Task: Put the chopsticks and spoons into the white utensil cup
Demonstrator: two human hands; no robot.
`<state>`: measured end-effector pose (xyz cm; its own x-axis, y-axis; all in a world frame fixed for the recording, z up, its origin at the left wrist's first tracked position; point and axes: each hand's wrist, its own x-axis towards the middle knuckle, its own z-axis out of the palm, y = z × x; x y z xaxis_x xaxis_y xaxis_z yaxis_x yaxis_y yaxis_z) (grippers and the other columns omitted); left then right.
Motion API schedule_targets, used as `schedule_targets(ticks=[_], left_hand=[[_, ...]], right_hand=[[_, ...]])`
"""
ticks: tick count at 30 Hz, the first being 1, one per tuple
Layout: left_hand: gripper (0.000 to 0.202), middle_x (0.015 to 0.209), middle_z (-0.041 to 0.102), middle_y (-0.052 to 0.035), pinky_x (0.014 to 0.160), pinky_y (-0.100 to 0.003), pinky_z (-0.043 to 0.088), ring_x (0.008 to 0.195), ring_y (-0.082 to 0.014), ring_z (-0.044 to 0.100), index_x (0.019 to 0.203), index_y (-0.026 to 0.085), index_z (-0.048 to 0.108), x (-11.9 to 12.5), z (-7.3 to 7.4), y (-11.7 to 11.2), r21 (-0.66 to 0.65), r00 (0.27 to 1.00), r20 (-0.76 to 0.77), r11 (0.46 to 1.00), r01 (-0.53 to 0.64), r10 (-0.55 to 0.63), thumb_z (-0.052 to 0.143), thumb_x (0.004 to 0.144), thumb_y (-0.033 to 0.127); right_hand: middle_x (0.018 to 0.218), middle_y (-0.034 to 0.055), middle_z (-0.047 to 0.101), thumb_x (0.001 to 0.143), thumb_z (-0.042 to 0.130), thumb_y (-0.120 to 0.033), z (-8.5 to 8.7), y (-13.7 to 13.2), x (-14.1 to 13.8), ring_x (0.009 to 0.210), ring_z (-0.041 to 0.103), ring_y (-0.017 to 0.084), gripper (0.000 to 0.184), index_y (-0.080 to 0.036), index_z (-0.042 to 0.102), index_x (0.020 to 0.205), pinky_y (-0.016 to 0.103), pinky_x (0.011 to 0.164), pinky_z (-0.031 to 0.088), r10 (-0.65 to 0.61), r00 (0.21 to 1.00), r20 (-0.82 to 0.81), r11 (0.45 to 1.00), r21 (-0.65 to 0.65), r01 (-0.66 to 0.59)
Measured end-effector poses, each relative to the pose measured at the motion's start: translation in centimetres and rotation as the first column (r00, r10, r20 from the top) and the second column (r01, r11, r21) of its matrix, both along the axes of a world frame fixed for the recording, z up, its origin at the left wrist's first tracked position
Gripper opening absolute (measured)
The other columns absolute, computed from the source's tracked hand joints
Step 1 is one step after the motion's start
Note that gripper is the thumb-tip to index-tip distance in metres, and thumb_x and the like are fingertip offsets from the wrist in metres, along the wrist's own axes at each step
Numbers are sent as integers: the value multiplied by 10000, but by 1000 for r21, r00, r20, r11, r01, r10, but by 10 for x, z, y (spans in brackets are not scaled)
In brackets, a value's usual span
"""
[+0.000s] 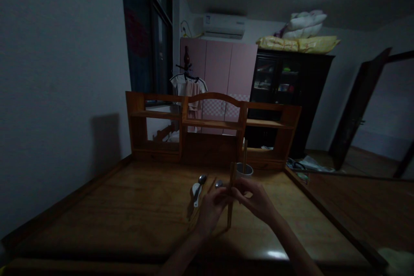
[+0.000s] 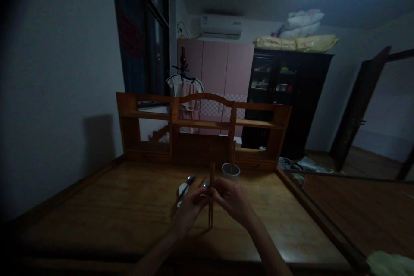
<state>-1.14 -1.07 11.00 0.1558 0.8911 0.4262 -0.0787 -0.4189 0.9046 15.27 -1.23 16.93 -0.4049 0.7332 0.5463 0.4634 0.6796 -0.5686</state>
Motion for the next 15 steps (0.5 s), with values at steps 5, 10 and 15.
schedule_targets(ticks=[5, 10, 15], left_hand=[[237, 930, 738, -42, 807, -316, 525, 882, -234, 678, 985, 216, 717, 4, -2, 0, -21, 1000, -26, 1000, -2, 2, 674, 768, 300], [250, 1001, 728, -47, 841, -321, 512, 946, -245, 663, 997, 218, 724, 4, -8, 3, -22, 999, -41, 999, 34, -35, 685, 766, 305], [219, 979, 727, -29, 819, -295, 509, 936, -227, 660, 985, 237, 727, 4, -6, 1, 19, 997, -71, 999, 36, -35, 680, 776, 282]], right_hand=[[830, 38, 597, 917, 539, -343, -1, 3, 7, 717, 567, 146, 203, -170, 641, 887, 219, 592, 456, 27, 998, -57, 999, -17, -28], [861, 42, 608, 908, 566, -355, -2, 9, 10, 726, 586, 146, 212, -160, 641, 944, 231, 613, 481, 121, 979, -165, 984, -113, -141], [770, 25, 624, 873, 616, -371, 2, 13, 10, 654, 610, 149, 223, -152, 648, 898, 248, 583, 499, 206, 947, -247, 939, -221, -262]])
